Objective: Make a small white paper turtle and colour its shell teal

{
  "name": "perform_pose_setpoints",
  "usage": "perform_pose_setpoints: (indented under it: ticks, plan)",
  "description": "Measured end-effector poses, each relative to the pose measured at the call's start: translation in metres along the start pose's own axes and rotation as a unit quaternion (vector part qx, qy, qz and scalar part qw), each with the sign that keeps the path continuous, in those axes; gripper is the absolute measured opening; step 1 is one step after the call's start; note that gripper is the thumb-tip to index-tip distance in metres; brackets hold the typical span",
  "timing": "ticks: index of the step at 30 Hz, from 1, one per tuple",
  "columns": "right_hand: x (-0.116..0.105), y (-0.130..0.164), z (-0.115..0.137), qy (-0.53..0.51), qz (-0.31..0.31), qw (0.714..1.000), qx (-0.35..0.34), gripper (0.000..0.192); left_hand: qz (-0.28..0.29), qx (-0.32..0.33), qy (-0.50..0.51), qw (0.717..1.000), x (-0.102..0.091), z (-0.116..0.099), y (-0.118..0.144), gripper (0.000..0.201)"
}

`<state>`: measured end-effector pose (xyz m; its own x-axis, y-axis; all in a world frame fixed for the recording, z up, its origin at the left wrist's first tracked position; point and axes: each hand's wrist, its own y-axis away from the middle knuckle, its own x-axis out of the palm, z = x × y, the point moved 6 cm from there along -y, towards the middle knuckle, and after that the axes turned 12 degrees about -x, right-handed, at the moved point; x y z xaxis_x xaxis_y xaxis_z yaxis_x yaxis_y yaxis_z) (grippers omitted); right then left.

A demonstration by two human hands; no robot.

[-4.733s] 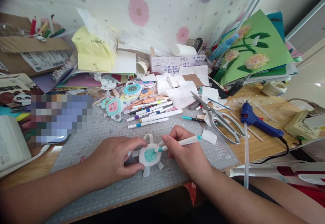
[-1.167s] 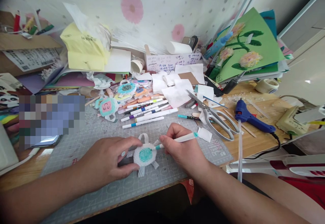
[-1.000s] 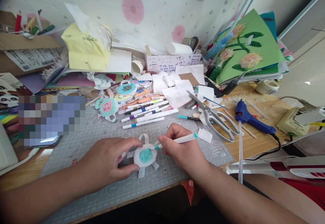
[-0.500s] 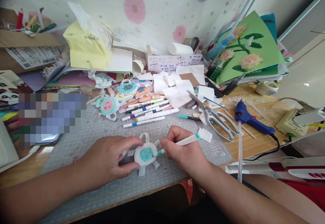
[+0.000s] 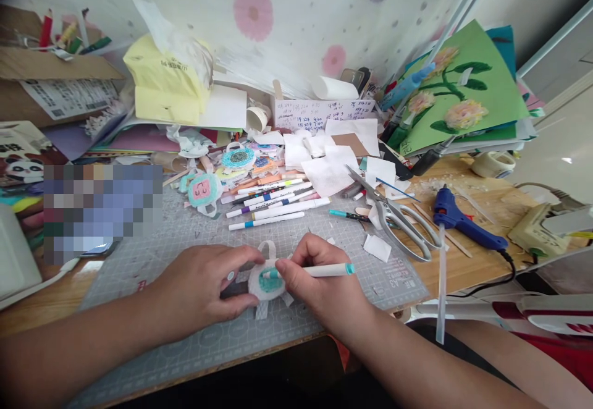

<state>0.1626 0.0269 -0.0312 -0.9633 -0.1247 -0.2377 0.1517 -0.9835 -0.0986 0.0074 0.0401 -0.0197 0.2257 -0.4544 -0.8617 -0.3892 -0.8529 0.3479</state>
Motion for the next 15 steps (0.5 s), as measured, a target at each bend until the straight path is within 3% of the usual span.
perform_pose_setpoints:
  ticks: [15]
  plan:
    - [-0.0016, -0.0015, 0.0047, 0.055, 0.037, 0.998, 0.003, 0.024, -0.027, 0.021, -0.009, 0.999, 0.0025, 0.0019, -0.0001, 0.036]
